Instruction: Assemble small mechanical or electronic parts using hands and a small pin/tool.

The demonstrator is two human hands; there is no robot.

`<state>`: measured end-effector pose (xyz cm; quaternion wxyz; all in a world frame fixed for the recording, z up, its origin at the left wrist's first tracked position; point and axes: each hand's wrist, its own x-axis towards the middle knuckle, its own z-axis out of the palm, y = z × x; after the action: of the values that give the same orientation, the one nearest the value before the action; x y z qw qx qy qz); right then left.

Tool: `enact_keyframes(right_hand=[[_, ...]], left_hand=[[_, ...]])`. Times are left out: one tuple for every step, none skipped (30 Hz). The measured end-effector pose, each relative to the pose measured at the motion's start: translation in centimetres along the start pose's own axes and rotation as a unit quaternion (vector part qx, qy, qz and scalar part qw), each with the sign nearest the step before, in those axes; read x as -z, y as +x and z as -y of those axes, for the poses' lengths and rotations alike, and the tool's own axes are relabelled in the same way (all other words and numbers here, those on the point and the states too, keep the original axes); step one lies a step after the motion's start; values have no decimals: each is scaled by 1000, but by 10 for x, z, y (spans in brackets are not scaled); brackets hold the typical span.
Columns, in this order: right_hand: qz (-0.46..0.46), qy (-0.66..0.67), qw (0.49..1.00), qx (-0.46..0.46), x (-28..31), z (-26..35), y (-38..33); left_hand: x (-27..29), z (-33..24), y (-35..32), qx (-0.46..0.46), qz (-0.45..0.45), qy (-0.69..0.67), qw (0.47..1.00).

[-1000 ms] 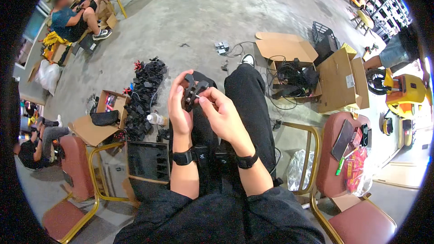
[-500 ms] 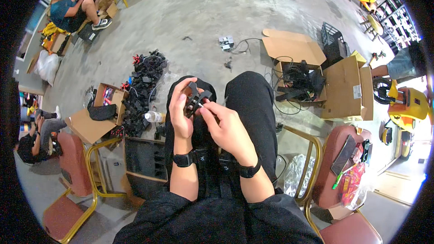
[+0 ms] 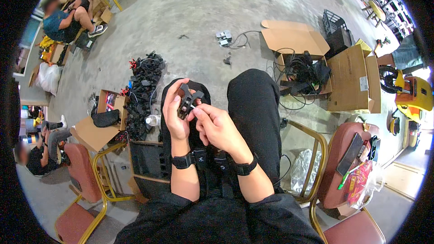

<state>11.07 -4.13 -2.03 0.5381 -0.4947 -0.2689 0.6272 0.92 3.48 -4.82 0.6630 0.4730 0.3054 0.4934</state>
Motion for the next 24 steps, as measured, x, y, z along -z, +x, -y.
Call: enact_keyframes(right_hand=[[5,9,1000,-2,0,0,0],[4,8,1000,-3,1,1,1],[12,26,999,-17,1,3,2],[20,44,998,-30,2,4,2],[21,43,998,-31,2,4,2],[19,42,998,-32,2,3,4],[18,42,998,-34,3,2,4],[18,41,998,-33,3,3,5],[21,35,999,-36,2,3,5],[24,29,999,-38,1,4,5],[24,30,999,-39,1,4,5],[25,25,999,-41,1,5,5],[27,20,999,-42,1,5,5],[26,21,998,-44,2,4,4],[31,26,998,-48,2,4,3],[35,30,998,-52,2,3,3],[36,31,997,-54,2,4,2],[45,47,996,-56,2,6,0],[55,63,995,-58,3,6,-1],[54,63,995,-59,5,6,-1],[60,85,993,-64,6,6,-1],[66,106,990,-68,7,6,-2],[67,107,990,-68,7,6,-2],[68,124,988,-69,9,5,-2]], left_hand=[[-4,0,1,-11,-20,1,1000],[-6,1,2,-22,-41,2,999],[0,2,3,-5,-3,-8,1000],[3,3,3,-5,-4,-9,1000],[4,3,3,5,12,-7,1000],[5,4,5,15,30,-5,999],[1,9,5,-13,-12,12,1000],[1,8,6,-13,-12,11,1000],[2,5,5,-19,-10,43,999],[2,1,4,-25,-8,75,997],[2,-3,4,-24,-8,76,997],[2,-6,4,-27,2,86,996],[2,-7,3,-31,12,97,995],[4,-5,2,-29,12,97,995],[6,-4,1,-26,21,88,996],[8,-3,0,-24,29,80,996],[8,-3,-1,-23,28,80,996],[7,-4,-1,-17,26,74,997],[6,-3,-1,-11,24,68,997],[6,-1,-1,-9,24,68,997],[7,2,-1,-12,25,65,997],[8,3,0,-15,26,62,998],[7,2,0,-15,26,63,998],[6,3,0,-11,30,61,998]])
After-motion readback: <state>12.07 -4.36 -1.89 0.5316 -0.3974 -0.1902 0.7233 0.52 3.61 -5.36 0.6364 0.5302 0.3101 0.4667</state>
